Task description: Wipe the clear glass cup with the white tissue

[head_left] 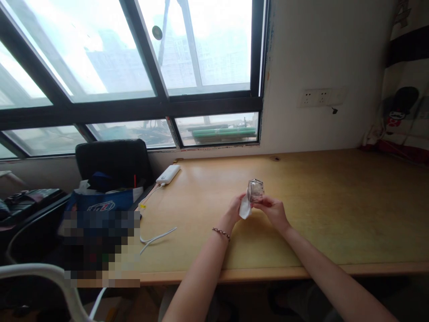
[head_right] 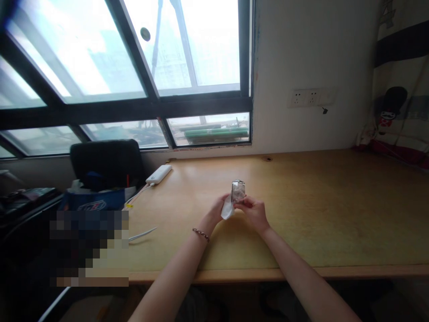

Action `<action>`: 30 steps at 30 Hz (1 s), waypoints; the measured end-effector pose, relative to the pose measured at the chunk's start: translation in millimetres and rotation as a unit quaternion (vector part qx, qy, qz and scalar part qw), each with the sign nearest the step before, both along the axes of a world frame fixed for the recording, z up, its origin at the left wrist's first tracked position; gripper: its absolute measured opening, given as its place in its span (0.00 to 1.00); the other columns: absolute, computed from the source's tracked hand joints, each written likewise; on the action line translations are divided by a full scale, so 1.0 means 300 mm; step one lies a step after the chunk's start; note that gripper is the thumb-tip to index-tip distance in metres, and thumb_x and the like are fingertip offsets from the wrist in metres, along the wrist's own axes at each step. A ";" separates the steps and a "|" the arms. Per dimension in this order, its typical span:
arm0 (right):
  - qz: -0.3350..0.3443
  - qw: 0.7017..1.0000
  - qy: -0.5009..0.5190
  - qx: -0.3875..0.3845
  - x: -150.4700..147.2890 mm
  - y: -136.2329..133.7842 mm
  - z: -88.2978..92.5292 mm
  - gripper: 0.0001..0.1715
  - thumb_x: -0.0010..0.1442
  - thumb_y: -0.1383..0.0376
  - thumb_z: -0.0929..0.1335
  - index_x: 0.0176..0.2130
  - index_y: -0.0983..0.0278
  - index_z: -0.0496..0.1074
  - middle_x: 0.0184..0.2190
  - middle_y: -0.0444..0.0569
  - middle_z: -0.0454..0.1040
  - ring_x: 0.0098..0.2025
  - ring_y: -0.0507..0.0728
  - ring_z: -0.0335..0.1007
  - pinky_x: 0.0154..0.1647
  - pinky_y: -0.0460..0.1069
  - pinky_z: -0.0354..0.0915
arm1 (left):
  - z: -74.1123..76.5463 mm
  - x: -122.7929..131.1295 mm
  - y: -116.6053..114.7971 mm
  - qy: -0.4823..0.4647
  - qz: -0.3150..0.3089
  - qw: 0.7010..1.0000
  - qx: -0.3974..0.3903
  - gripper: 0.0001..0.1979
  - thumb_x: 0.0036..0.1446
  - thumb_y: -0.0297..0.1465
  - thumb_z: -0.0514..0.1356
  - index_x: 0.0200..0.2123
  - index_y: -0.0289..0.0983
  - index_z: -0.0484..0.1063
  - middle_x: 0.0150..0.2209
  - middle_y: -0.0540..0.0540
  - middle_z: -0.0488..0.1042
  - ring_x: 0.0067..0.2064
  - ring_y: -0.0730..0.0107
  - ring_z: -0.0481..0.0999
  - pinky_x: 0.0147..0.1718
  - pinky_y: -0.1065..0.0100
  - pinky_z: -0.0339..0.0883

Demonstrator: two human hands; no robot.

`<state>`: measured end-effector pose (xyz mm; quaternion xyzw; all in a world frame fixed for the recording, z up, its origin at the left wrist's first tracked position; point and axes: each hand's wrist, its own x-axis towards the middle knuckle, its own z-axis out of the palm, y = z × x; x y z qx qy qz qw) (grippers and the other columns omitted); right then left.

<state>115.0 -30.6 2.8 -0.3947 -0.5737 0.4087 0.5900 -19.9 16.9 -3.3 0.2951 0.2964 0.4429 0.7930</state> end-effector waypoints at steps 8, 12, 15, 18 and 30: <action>-0.047 0.945 0.286 -0.155 0.086 0.091 -0.030 0.14 0.39 0.62 0.74 0.27 0.67 0.71 0.28 0.48 0.77 0.18 0.48 0.69 0.17 0.40 0.67 | 0.019 0.048 -0.069 0.179 -0.046 0.977 0.110 0.13 0.45 0.36 0.61 0.30 0.30 0.73 0.26 0.43 0.73 0.24 0.71 0.69 0.23 0.72 0.57; -0.013 0.934 0.317 -0.167 0.088 0.104 -0.053 0.13 0.41 0.63 0.74 0.29 0.66 0.72 0.29 0.49 0.77 0.20 0.51 0.71 0.18 0.43 0.69 | 0.039 0.064 -0.081 0.237 0.036 0.944 0.226 0.15 0.41 0.38 0.63 0.26 0.31 0.73 0.22 0.47 0.71 0.22 0.75 0.65 0.21 0.74 0.52; 0.006 0.926 0.332 -0.180 0.087 0.105 -0.054 0.11 0.43 0.63 0.73 0.30 0.65 0.72 0.31 0.48 0.77 0.19 0.49 0.70 0.18 0.43 0.68 | 0.042 0.060 -0.072 0.257 0.106 0.930 0.241 0.15 0.42 0.39 0.62 0.25 0.32 0.73 0.21 0.49 0.69 0.22 0.75 0.63 0.21 0.74 0.52; 0.032 0.920 0.347 -0.178 0.089 0.101 -0.044 0.09 0.44 0.64 0.72 0.29 0.64 0.71 0.32 0.46 0.76 0.17 0.45 0.65 0.17 0.41 0.65 | 0.048 0.047 -0.060 0.263 0.188 0.915 0.243 0.13 0.43 0.39 0.61 0.25 0.33 0.72 0.22 0.49 0.69 0.23 0.75 0.65 0.21 0.75 0.54; 0.143 0.961 0.178 -0.157 0.040 0.043 0.005 0.13 0.45 0.58 0.70 0.28 0.65 0.70 0.27 0.42 0.73 0.12 0.41 0.45 0.12 0.42 0.45 | 0.033 0.044 -0.076 0.296 0.235 0.876 0.299 0.06 0.47 0.33 0.59 0.27 0.37 0.68 0.19 0.53 0.65 0.21 0.77 0.60 0.20 0.75 0.48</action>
